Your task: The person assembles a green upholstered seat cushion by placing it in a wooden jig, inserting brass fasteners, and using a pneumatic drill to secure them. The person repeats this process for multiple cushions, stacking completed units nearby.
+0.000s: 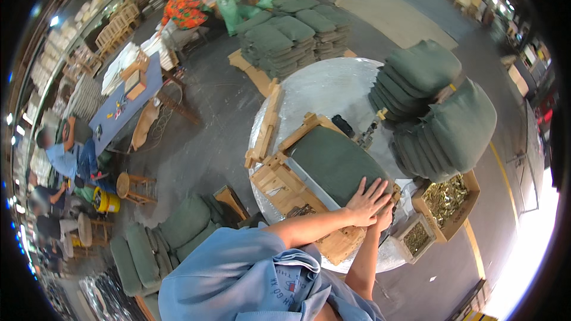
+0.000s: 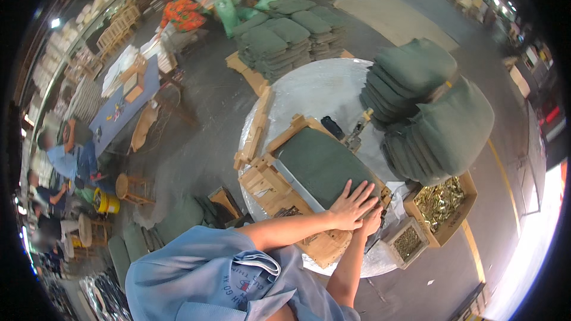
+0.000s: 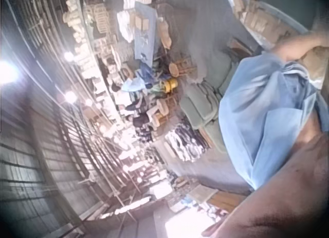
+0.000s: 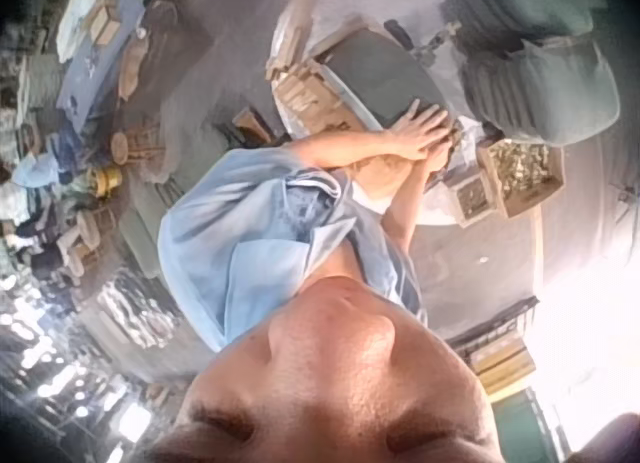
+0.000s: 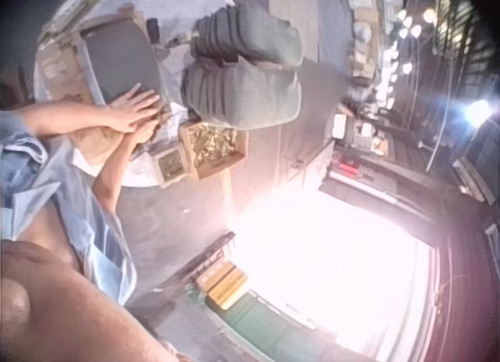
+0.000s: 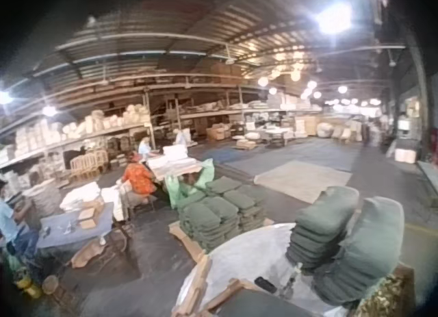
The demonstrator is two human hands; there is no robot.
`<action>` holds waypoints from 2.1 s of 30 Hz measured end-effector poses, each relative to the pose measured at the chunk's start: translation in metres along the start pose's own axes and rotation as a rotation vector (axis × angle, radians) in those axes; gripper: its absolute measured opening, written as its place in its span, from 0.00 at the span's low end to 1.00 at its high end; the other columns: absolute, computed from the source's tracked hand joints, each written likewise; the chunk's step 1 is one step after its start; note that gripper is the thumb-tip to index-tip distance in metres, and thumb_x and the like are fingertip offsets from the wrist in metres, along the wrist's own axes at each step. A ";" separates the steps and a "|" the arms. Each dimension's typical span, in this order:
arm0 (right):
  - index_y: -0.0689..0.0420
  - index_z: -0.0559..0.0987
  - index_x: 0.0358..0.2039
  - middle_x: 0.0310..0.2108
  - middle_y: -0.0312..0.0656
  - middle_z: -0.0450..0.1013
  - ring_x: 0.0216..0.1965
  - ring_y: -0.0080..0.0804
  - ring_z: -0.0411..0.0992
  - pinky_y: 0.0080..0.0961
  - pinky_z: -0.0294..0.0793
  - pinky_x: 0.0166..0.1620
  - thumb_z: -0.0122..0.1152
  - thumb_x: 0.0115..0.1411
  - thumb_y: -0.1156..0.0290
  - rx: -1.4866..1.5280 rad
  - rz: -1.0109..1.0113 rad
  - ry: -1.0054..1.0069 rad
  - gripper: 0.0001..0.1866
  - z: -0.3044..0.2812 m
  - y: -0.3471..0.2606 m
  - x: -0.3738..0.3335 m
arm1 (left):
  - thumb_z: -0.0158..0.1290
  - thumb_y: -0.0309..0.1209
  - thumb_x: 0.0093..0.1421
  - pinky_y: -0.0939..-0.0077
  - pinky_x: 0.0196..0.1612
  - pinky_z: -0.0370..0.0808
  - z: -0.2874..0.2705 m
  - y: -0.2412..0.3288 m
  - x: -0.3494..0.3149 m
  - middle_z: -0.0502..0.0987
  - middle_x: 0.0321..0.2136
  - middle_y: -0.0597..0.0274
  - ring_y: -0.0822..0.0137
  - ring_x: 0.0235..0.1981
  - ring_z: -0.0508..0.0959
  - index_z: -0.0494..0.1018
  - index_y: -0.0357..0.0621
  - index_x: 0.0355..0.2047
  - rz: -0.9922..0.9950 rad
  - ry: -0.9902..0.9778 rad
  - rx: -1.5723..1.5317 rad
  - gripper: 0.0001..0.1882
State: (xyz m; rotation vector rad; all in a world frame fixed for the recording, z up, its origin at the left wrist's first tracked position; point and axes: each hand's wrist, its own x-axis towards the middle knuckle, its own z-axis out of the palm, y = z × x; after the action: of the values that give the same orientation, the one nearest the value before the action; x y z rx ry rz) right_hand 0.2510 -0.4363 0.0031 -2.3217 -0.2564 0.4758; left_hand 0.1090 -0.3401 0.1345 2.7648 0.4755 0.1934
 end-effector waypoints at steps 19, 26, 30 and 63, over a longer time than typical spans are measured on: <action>0.59 0.73 0.35 0.27 0.63 0.76 0.32 0.71 0.76 0.60 0.70 0.33 0.53 0.79 0.58 -0.048 -0.277 -0.009 0.19 -0.029 -0.005 -0.045 | 0.53 0.58 0.71 0.21 0.76 0.45 0.059 -0.077 0.015 0.52 0.81 0.54 0.50 0.82 0.53 0.60 0.68 0.79 0.191 -0.013 0.030 0.39; 0.59 0.75 0.38 0.28 0.62 0.78 0.32 0.69 0.79 0.58 0.74 0.33 0.52 0.78 0.61 0.025 -0.256 0.026 0.15 -0.007 0.002 -0.049 | 0.52 0.57 0.71 0.20 0.76 0.45 0.089 -0.089 0.016 0.51 0.82 0.53 0.49 0.82 0.50 0.62 0.66 0.78 0.149 -0.237 0.057 0.37; 0.59 0.74 0.37 0.28 0.62 0.78 0.33 0.71 0.78 0.61 0.74 0.35 0.53 0.78 0.58 -0.031 -0.204 0.002 0.17 -0.003 -0.010 -0.050 | 0.51 0.53 0.72 0.20 0.75 0.48 0.091 -0.089 0.014 0.53 0.81 0.52 0.49 0.82 0.50 0.67 0.59 0.75 0.164 -0.119 0.017 0.34; 0.52 0.82 0.52 0.48 0.44 0.80 0.57 0.48 0.76 0.50 0.66 0.67 0.57 0.72 0.57 -0.416 -0.602 0.237 0.16 0.072 -0.107 0.043 | 0.52 0.37 0.73 0.47 0.46 0.82 -0.084 -0.309 -0.075 0.88 0.36 0.48 0.46 0.45 0.87 0.82 0.49 0.47 -0.608 -0.250 0.134 0.12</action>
State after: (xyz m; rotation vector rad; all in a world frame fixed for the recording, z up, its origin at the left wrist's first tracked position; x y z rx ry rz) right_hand 0.2563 -0.3014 0.0199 -2.4988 -0.9740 -0.1703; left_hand -0.0698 -0.0665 0.1024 2.5690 1.2514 -0.3334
